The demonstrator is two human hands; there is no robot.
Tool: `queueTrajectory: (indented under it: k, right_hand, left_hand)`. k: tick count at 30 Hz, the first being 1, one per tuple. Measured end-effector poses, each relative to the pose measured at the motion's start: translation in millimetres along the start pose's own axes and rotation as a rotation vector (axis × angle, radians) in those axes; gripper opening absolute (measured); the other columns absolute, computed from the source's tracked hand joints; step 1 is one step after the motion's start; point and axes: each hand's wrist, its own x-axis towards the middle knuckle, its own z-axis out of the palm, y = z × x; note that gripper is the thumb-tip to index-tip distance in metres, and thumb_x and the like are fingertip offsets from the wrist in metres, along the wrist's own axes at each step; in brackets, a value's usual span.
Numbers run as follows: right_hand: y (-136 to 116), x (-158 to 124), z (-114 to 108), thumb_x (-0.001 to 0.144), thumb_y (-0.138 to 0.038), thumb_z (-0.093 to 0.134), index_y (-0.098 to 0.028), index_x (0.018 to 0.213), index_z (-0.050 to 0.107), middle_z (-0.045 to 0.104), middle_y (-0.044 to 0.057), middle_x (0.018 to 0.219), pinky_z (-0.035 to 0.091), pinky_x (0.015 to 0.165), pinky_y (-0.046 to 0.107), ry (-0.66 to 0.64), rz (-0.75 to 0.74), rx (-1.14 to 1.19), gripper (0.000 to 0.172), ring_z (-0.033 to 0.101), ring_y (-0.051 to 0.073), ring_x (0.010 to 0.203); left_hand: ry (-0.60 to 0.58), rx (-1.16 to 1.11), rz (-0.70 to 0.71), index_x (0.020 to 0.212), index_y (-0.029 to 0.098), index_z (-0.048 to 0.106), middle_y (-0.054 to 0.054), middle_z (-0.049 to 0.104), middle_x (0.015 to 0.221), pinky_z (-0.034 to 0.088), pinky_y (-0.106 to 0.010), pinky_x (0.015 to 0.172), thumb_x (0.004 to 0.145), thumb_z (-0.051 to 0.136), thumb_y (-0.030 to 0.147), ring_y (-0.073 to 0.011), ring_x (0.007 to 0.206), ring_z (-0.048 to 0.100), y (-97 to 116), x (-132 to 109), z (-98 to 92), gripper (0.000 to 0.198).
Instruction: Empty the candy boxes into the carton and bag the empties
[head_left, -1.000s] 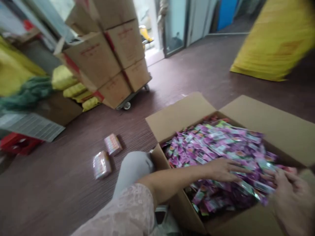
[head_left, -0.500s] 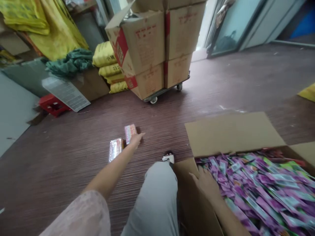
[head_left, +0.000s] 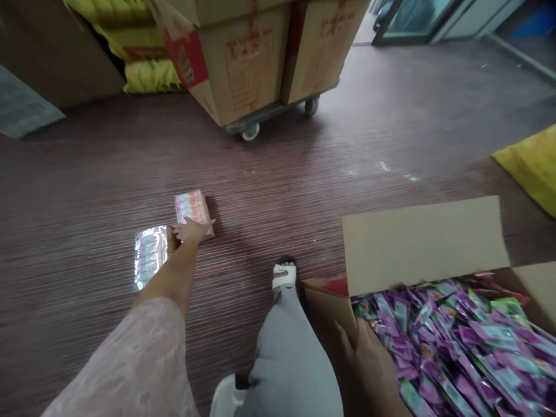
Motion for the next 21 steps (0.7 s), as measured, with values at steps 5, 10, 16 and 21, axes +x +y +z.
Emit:
queueTrajectory:
  k: [5,10,16,21]
  right_hand:
    - [10,-7,1,0.100,-0.058,0.041,-0.022,0.095,0.059,0.067,0.007,0.077,0.052,0.060,0.034,0.013,-0.035,-0.074,0.040,0.068,0.025,0.067]
    - [26,-12,-1,0.095,-0.047,0.049,-0.022,0.110,0.065,0.068,0.013,0.092,0.055,0.068,0.037,-0.072,-0.207,-0.113,0.033,0.068,0.029,0.082]
    - [37,-14,-4,0.092,-0.046,0.046,-0.022,0.115,0.067,0.066,0.018,0.105,0.053,0.062,0.040,-0.080,-0.269,-0.183,0.040,0.066,0.033,0.085]
    - [34,-8,-6,0.093,-0.054,0.044,-0.021,0.112,0.066,0.067,0.015,0.096,0.053,0.061,0.039,-0.166,-0.114,-0.112,0.044,0.067,0.031,0.081]
  left_hand:
    - [-0.095,-0.021,-0.171,0.160,0.011,0.017,-0.036,0.019,0.160,0.038,-0.061,0.107,0.062,0.081,0.065,-0.0512,0.145,0.030,-3,25,32.8,0.129]
    - [0.050,0.054,-0.045,0.162,0.017,0.017,-0.031,0.042,0.144,0.044,-0.052,0.098,0.071,0.075,0.061,-0.0429,0.129,0.047,-29,-3,60.1,0.116]
    - [-0.049,0.164,0.261,0.159,0.019,0.032,-0.029,0.048,0.137,0.041,-0.054,0.098,0.074,0.072,0.064,-0.0429,0.118,0.053,-107,-116,105.4,0.104]
    - [0.127,-0.017,0.203,0.162,0.018,0.021,-0.030,0.019,0.162,0.025,-0.065,0.113,0.079,0.061,0.073,-0.0472,0.146,0.027,-147,-91,71.5,0.107]
